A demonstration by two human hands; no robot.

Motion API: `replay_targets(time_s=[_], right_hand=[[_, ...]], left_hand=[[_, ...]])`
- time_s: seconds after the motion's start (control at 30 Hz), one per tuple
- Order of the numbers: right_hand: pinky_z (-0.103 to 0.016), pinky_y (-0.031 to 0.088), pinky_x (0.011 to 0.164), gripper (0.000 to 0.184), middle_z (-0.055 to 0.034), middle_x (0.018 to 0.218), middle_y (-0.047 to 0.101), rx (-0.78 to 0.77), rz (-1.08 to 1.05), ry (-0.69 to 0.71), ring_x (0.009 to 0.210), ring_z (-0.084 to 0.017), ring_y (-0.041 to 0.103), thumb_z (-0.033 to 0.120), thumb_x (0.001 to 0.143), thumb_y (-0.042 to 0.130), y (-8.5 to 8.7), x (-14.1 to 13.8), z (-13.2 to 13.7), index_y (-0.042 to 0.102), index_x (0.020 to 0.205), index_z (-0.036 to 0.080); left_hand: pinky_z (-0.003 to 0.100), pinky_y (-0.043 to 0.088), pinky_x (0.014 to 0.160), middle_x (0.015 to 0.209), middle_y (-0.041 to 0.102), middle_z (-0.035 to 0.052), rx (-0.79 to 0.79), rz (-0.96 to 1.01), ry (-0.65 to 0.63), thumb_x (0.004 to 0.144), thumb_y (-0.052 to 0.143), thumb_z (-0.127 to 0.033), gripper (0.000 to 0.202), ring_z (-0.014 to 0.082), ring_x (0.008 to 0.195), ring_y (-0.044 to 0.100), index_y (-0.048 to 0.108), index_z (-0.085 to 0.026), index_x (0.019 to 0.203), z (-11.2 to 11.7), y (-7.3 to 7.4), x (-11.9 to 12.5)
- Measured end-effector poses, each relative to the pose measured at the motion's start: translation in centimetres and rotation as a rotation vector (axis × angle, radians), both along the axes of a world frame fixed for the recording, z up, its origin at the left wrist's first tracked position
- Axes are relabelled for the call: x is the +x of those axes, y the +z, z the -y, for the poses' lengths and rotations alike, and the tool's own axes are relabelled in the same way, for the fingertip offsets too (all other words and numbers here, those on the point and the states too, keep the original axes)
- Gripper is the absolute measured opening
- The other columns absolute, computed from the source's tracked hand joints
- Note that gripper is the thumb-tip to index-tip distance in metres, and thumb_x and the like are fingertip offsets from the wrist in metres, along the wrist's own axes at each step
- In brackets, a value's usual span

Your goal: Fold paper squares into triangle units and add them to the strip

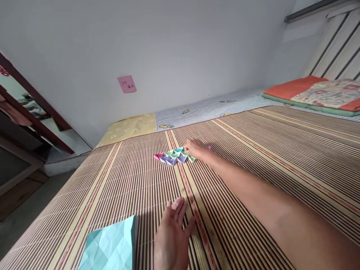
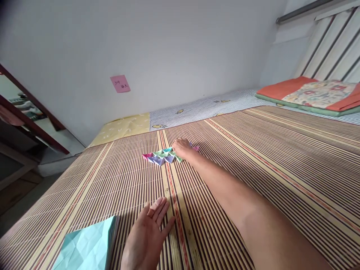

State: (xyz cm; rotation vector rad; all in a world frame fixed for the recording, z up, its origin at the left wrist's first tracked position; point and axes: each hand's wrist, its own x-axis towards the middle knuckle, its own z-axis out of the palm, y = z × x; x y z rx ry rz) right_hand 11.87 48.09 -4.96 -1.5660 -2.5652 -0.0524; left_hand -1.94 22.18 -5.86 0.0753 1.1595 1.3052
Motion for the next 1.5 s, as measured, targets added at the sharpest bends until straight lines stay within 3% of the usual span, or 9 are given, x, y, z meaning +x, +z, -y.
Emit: replay_targets(time_s=[0.3,0.83,1.23,1.5], right_hand=[[-0.046,0.058,0.092,0.033,-0.0105,0.13,0.065,-0.001,0.015,0.012,0.109,-0.025,0.067,0.033,0.1,0.065,-0.1,-0.4,-0.1,0.063,0.129,0.017],[-0.046,0.058,0.092,0.033,-0.0107,0.131,0.064,-0.001,-0.051,0.007,0.109,-0.025,0.067,0.033,0.101,0.065,0.1,-0.5,-0.1,0.062,0.13,0.017],[-0.044,0.059,0.09,0.03,-0.0098,0.128,0.066,0.01,-0.068,-0.094,0.106,-0.023,0.068,0.033,0.101,0.064,1.7,6.2,0.0,0.064,0.127,0.018],[-0.045,0.058,0.092,0.032,-0.0104,0.13,0.065,0.004,-0.004,-0.067,0.109,-0.024,0.067,0.033,0.101,0.065,0.8,4.4,0.4,0.063,0.128,0.018]], left_hand=[[0.055,0.046,0.112,0.147,0.059,0.0192,0.007,-0.006,0.006,0.104,0.048,-0.036,0.032,0.0311,0.146,0.046,0.069,-0.014,0.117,-0.2,0.0,0.1],[0.056,0.046,0.112,0.146,0.06,0.0209,0.007,-0.016,0.017,0.104,0.049,-0.035,0.032,0.0315,0.143,0.05,0.07,-0.013,0.115,-0.2,-0.1,0.1],[0.054,0.045,0.112,0.142,0.063,0.0201,-0.002,-0.011,0.015,0.103,0.051,-0.037,0.035,0.0329,0.143,0.049,0.066,-0.014,0.124,-0.1,0.2,0.1],[0.055,0.043,0.114,0.14,0.064,0.0197,0.005,-0.002,0.017,0.104,0.048,-0.035,0.033,0.0315,0.143,0.05,0.067,-0.013,0.12,-0.1,0.6,0.0]])
